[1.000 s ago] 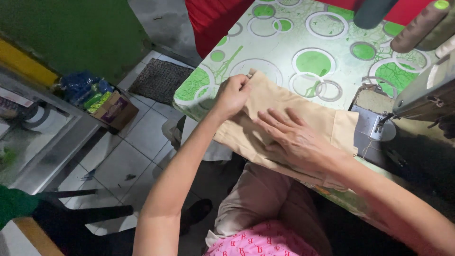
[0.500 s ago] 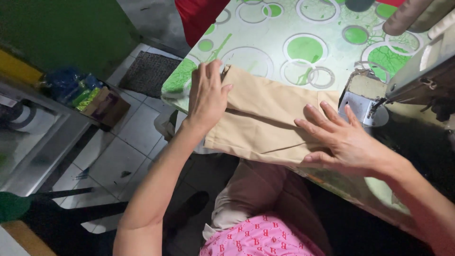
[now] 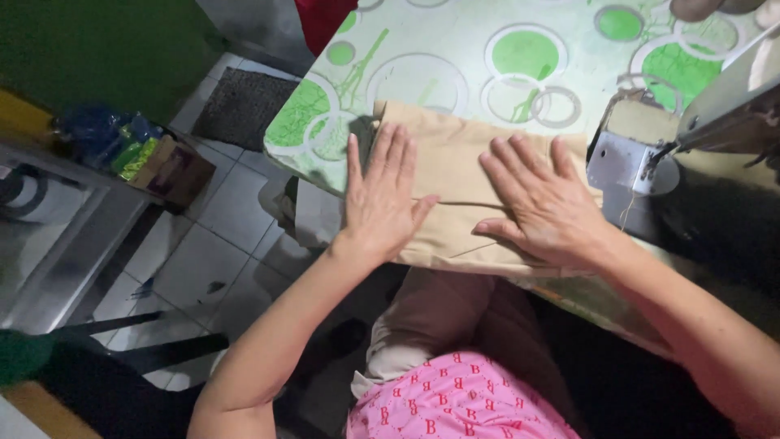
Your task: Inspecting a pair of shorts by checking seams with snips, stretching the elastic waistband, measuring it with a tape measure, and folding the garment.
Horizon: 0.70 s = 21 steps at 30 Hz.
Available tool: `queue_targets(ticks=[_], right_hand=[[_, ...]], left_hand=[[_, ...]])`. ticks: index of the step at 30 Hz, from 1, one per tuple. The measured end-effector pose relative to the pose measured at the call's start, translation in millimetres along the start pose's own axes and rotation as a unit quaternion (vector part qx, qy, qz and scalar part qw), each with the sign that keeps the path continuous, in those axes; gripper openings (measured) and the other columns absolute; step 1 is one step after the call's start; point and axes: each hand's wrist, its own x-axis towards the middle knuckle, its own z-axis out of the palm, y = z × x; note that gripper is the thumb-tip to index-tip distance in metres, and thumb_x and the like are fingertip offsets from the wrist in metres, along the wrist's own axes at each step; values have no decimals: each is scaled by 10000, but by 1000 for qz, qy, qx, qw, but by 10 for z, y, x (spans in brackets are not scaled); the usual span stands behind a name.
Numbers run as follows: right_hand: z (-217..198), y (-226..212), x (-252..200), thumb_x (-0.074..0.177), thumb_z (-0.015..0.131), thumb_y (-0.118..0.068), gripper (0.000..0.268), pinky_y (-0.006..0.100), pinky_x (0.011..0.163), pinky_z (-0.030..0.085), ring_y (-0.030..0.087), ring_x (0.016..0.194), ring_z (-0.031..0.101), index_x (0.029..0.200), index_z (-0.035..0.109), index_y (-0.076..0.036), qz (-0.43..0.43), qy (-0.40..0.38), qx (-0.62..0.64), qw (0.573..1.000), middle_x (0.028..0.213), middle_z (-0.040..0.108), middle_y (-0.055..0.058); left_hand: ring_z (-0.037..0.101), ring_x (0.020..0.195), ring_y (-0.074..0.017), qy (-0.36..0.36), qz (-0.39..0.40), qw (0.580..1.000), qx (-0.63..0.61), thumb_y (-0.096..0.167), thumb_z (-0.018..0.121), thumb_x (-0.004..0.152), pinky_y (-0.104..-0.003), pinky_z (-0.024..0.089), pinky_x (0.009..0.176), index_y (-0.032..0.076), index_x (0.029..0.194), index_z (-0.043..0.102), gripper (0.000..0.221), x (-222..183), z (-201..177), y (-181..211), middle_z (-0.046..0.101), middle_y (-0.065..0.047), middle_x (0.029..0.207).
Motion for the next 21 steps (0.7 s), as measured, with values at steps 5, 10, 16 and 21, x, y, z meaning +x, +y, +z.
queue_targets(ticks=[5,10,16,21], right_hand=[[-70,77,-260,925,347,-769,995,582,1235,100,340,1574,177,1626,241,-71,48,-62,28,997,1691,248,166],[-202,159,-720,1017,360,-561,749,482,1275,153,311,1569,253,1621,310,-123,13,-30,65,997,1670,338,133],[-537,-87,-1040,1047,460,-276,569,444,1274,283,388,1535,344,1564,388,-52,0,27,156,987,1601,436,203],[-465,-35,-1095,966,615,-300,614,489,1227,378,361,1475,478,1531,478,-102,7,49,93,994,1558,530,163]], left_hand=[[88,1596,-333,14,-4,998,-64,596,351,1057,-603,29,1266,25,1644,198,832,-137,44,-166,109,-127,1730],[160,1585,-376,42,7,992,-120,543,470,1045,-602,84,1269,11,1636,213,835,-148,76,-195,182,-128,1722],[87,1589,-401,-7,-2,988,-152,517,437,1060,-556,61,1281,18,1648,122,833,-118,65,-237,51,-171,1724],[99,1585,-410,-59,43,953,-295,349,411,1097,-598,95,1245,76,1645,173,657,20,107,-536,70,-147,1726]])
